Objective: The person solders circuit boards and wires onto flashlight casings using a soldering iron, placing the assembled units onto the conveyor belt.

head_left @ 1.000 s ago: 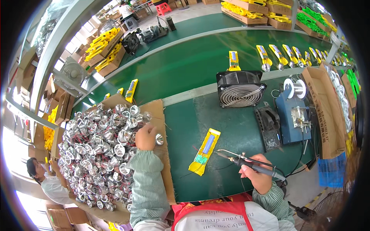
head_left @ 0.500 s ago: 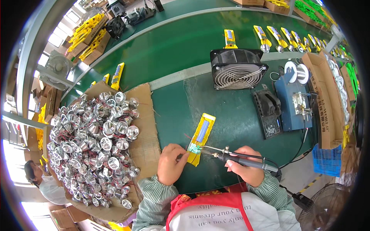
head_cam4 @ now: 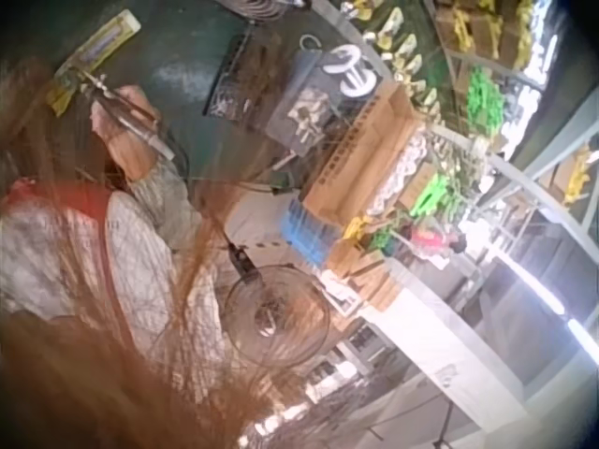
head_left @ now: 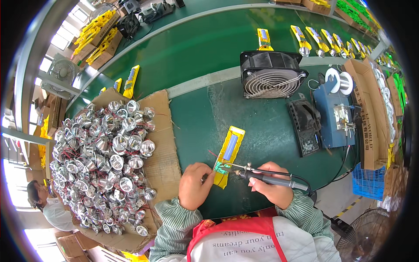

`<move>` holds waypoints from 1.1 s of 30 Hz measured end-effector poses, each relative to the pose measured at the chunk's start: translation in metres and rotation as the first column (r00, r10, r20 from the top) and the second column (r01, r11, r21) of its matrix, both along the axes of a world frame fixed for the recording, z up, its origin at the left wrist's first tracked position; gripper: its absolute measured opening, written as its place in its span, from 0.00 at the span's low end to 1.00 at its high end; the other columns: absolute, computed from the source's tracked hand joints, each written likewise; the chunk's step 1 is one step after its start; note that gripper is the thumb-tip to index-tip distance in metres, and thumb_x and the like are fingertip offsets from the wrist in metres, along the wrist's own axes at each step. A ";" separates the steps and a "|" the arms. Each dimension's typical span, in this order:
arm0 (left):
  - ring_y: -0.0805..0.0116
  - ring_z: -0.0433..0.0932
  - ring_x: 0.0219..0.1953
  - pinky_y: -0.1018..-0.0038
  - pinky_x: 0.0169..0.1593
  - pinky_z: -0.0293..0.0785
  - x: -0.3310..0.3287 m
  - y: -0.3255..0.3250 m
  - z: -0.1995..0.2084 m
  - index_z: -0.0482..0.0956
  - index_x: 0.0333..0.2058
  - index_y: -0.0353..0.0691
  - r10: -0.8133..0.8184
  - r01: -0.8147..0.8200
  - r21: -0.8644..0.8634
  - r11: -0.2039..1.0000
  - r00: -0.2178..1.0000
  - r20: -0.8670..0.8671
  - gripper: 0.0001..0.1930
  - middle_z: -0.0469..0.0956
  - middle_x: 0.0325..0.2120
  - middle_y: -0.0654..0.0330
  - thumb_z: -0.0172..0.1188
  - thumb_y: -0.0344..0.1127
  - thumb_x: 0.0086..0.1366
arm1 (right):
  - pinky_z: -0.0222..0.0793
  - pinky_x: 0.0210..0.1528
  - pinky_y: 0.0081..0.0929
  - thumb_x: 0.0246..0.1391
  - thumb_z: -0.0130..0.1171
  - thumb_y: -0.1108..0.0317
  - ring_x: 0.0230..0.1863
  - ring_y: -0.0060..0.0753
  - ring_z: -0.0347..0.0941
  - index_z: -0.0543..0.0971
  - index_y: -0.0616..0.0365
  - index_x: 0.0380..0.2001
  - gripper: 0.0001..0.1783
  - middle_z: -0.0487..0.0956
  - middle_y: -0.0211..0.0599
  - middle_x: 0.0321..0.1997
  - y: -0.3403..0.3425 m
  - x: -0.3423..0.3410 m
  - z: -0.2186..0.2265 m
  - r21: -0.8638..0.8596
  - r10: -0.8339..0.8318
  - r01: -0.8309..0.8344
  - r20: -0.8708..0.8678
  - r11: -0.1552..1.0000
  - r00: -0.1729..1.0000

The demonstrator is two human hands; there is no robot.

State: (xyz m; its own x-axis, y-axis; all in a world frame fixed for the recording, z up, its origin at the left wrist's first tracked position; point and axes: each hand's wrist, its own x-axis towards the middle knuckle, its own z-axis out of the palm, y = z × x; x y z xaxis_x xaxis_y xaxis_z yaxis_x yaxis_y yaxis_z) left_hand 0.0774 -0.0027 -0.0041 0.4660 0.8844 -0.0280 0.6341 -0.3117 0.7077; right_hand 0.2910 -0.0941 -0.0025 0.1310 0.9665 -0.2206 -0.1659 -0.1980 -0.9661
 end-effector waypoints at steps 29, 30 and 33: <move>0.57 0.72 0.31 0.67 0.36 0.69 0.000 -0.005 0.006 0.78 0.27 0.33 0.056 -0.070 0.150 0.986 0.994 0.091 0.04 0.76 0.27 0.55 0.61 0.27 0.51 | 0.75 0.25 0.20 0.48 0.57 0.80 0.26 0.27 0.77 0.69 0.67 0.31 0.08 0.77 0.46 0.27 -0.014 0.014 0.003 0.146 -0.021 0.012 0.059 0.989 0.998; 0.57 0.72 0.31 0.67 0.36 0.69 0.000 -0.007 0.008 0.78 0.27 0.33 0.045 -0.064 0.171 0.983 0.992 0.114 0.04 0.76 0.27 0.55 0.61 0.27 0.51 | 0.75 0.25 0.20 0.48 0.57 0.80 0.26 0.27 0.77 0.69 0.67 0.31 0.08 0.77 0.46 0.27 -0.014 0.014 0.004 0.162 -0.039 0.025 0.080 0.986 0.996; 0.57 0.72 0.31 0.67 0.37 0.69 0.003 -0.012 0.012 0.79 0.28 0.34 0.210 -0.211 -0.010 0.978 0.966 0.154 0.04 0.76 0.27 0.54 0.61 0.27 0.52 | 0.75 0.25 0.20 0.48 0.57 0.80 0.26 0.27 0.77 0.69 0.67 0.31 0.08 0.77 0.46 0.27 -0.015 0.014 0.006 0.110 -0.039 0.034 0.042 0.993 0.998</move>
State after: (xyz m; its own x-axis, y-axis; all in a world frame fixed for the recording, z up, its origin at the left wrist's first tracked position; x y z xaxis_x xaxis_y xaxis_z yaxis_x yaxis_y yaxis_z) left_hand 0.0804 -0.0150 0.0082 0.2681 0.9628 0.0353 0.5701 -0.1880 0.7998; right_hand 0.3046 -0.1088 0.0032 0.1737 0.9790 -0.1070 -0.1283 -0.0852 -0.9881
